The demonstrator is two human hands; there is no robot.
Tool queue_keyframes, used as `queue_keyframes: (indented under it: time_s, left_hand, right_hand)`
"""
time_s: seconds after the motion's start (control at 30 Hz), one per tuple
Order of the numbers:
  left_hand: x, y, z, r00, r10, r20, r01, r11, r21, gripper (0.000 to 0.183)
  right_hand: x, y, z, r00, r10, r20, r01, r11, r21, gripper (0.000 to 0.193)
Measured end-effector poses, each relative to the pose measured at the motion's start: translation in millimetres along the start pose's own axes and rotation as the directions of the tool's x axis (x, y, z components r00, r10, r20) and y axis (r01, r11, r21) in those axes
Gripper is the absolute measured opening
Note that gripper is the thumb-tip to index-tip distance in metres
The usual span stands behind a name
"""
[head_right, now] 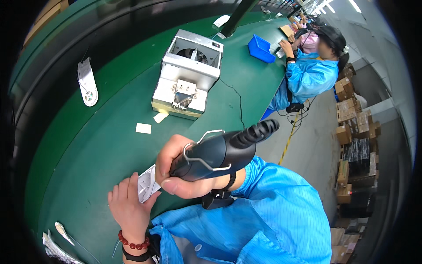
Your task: Using an electric screwdriver and a dispenser machine to assemble electronic or plastic housing components.
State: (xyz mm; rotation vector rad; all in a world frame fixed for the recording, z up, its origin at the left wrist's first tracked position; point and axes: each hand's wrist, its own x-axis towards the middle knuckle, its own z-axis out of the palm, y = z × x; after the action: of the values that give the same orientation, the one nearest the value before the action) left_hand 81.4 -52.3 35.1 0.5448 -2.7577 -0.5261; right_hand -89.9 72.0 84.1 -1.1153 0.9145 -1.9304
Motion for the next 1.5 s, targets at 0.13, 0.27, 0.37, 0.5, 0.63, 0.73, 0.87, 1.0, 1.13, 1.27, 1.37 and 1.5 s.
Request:
queue_keyframes:
  time_s: [0.13,0.27,0.37,0.5,0.63,0.73,0.87,1.0,1.13,1.27,1.37,1.5]
  left_hand:
    - [-4,-3,3,1.000,0.012,-0.014,-0.012,1.000,0.014,0.071]
    - [-5,-4,5,0.998,0.035,-0.043,-0.034,0.999,0.019,0.072]
    - [-5,-4,5,0.998,0.038,-0.042,-0.037,0.999,0.015,0.073]
    - [-4,-3,3,0.999,0.029,-0.031,-0.028,0.999,0.016,0.072]
    - [-5,-4,3,0.999,0.023,-0.033,-0.023,1.000,0.008,0.073]
    - [-5,-3,1,0.999,0.030,-0.022,-0.030,1.000,0.007,0.073]
    - [-5,-3,2,1.000,0.028,0.001,-0.028,0.999,0.023,0.073]
    - [-3,-1,3,1.000,0.026,0.002,-0.026,0.999,0.024,0.073]
    - [1,0,4,1.000,0.029,0.001,-0.029,0.999,0.019,0.073]
    - [-2,1,-2,1.000,-0.001,0.016,0.001,1.000,0.004,0.072]
    - [-3,9,-5,0.999,0.025,-0.035,-0.024,1.000,0.016,0.073]
    - [-2,9,-1,0.999,0.037,-0.039,-0.036,0.999,0.014,0.073]
  right_hand:
    - [-3,8,2,1.000,0.003,-0.001,-0.003,0.995,-0.098,0.025]
    - [-6,13,-1,1.000,0.001,0.006,-0.001,0.988,-0.156,0.025]
    - [-7,16,-2,1.000,0.018,0.000,-0.018,0.988,-0.151,0.024]
    - [-11,18,0,0.996,0.060,-0.069,-0.067,0.993,-0.094,0.024]
    - [-9,16,3,0.991,0.105,-0.080,-0.107,0.994,-0.028,0.023]
    - [-10,22,0,1.000,0.012,-0.010,-0.013,0.997,-0.075,0.023]
    - [-8,35,3,0.977,-0.209,0.036,0.211,0.972,-0.103,0.021]
    - [-7,37,3,0.962,-0.269,0.040,0.272,0.953,-0.134,0.022]
    - [-11,21,-5,0.995,-0.099,0.022,0.101,0.965,-0.243,0.023]
    - [7,-1,-12,0.979,-0.190,0.069,0.192,0.981,-0.016,0.025]
    - [31,-34,-26,0.945,-0.315,-0.091,0.300,0.943,-0.145,0.028]
    - [59,-50,-63,0.876,-0.426,-0.226,0.298,0.846,-0.442,0.020]
